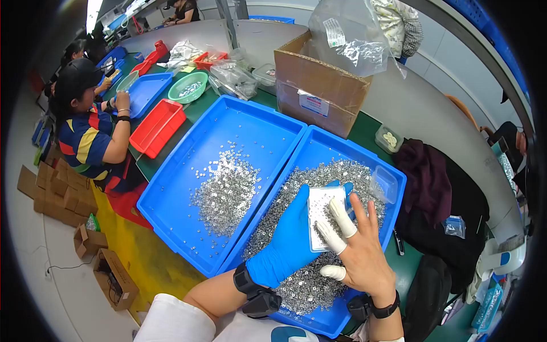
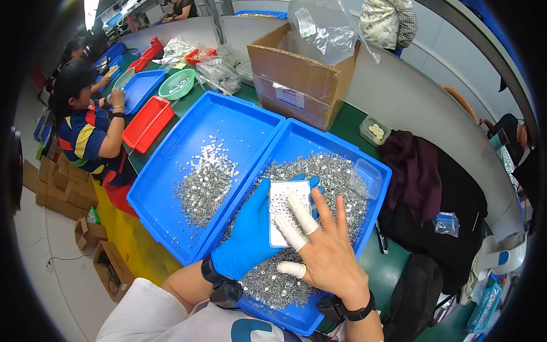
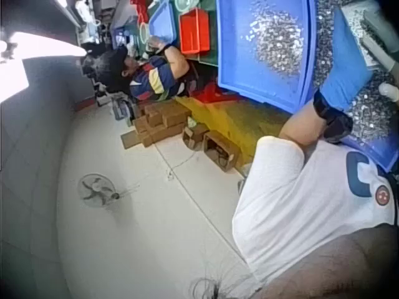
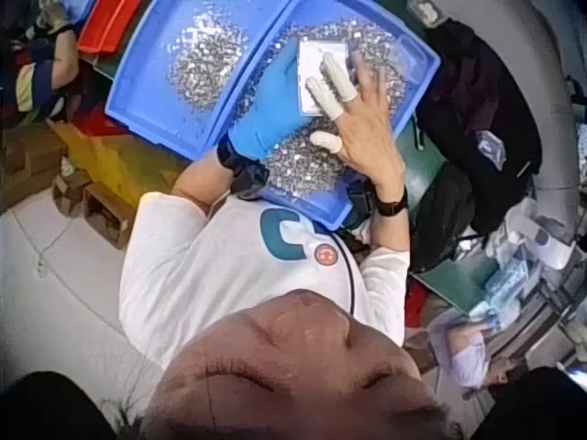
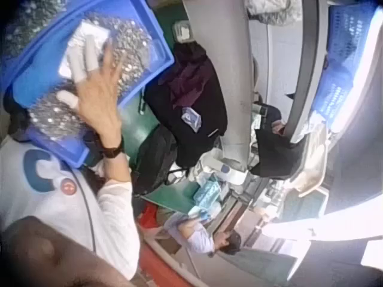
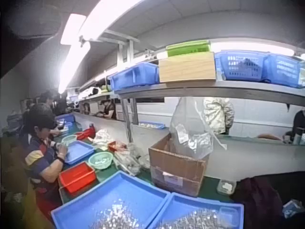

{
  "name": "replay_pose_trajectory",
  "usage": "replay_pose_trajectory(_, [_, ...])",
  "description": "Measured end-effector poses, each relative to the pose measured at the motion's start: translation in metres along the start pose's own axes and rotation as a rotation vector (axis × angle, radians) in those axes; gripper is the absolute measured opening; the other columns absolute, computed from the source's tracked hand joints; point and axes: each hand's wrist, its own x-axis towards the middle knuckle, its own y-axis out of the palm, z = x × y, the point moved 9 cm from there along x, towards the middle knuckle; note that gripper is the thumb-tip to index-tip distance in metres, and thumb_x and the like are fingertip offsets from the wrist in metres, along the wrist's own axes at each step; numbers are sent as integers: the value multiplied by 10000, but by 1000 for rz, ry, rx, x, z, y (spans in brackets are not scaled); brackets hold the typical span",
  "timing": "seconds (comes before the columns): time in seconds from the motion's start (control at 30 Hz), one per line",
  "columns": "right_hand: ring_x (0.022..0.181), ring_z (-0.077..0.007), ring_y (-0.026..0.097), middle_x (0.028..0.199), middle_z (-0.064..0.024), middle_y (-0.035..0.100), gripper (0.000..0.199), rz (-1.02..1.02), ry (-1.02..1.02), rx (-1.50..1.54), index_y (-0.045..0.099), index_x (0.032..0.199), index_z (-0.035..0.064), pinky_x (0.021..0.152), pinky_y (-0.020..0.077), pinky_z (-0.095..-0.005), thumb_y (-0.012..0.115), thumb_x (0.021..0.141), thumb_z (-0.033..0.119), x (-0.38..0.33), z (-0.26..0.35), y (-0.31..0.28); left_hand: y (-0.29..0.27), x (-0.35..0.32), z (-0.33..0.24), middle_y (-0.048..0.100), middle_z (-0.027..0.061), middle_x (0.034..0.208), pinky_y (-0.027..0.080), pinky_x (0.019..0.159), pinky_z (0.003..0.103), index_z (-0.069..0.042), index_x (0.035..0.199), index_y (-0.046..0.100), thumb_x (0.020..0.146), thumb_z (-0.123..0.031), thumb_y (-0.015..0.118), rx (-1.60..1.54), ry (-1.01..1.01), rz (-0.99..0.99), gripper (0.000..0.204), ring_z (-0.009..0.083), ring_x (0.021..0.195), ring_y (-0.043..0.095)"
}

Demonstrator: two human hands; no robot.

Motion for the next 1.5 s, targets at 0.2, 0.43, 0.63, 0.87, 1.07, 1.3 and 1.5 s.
replay_pose_trajectory(0.2, [1403, -444, 195, 1497, -135, 348, 747, 36, -9, -65, 535, 1344, 169, 1107, 89, -654, 393, 837, 699, 1, 3, 5, -6, 0, 2, 357, 169, 1482, 322, 1114, 473, -21, 1469, 278, 1009, -493, 310, 38, -2, 22, 660, 316, 1327, 404])
replay_pose_trajectory(0.43, [1403, -414, 217, 1482, -118, 375, 710, 12, -4, -37, 555, 1320, 165, 1098, 107, -667, 571, 781, 626, 2, 8, -2, -9, 3, 3, 378, 167, 1466, 343, 1101, 479, -22, 1462, 292, 1007, -498, 313, 32, 10, -35, 659, 316, 1310, 423])
replay_pose_trajectory(0.63, [1405, -428, 208, 1494, -133, 349, 716, -7, -3, -2, 542, 1334, 163, 1094, 110, -668, 521, 810, 650, 0, 5, -5, -2, 0, 8, 401, 141, 1456, 373, 1081, 484, -49, 1460, 313, 1013, -487, 319, 24, -38, -21, 625, 306, 1293, 452])
replay_pose_trajectory(0.87, [1410, -456, 180, 1520, -179, 288, 784, -155, 102, -12, 438, 1410, 107, 1114, 109, -621, 333, 890, 685, -13, -33, -24, -7, -2, 13, 533, 127, 1324, 515, 935, 438, -88, 1404, 415, 1010, -485, 345, 36, -81, 16, 563, 268, 1152, 577])
replay_pose_trajectory(1.07, [1411, -452, 185, 1519, -181, 289, 784, -113, 100, -35, 425, 1415, 101, 1113, 112, -622, 342, 890, 678, -12, -30, -21, -7, -5, 11, 540, 114, 1319, 536, 904, 423, -94, 1402, 421, 1019, -459, 338, 269, -31, -150, 536, 258, 1153, 582])
replay_pose_trajectory(1.3, [1409, -454, 188, 1510, -190, 301, 806, -64, 86, -127, 396, 1423, 74, 1114, 112, -624, 354, 887, 674, -8, -22, -18, -8, -9, 9, 490, 140, 1379, 483, 988, 438, -64, 1445, 350, 1027, -436, 329, 130, -81, -54, 560, 273, 1224, 531])
replay_pose_trajectory(1.5, [1407, -445, 209, 1495, -200, 322, 952, -165, 69, 51, 340, 1441, 44, 1113, 116, -627, 476, 793, 728, -13, -27, -23, 6, -16, 11, 532, 137, 1328, 516, 940, 452, -68, 1413, 398, 1022, -464, 324, -30, -181, 1, 561, 282, 1167, 575])
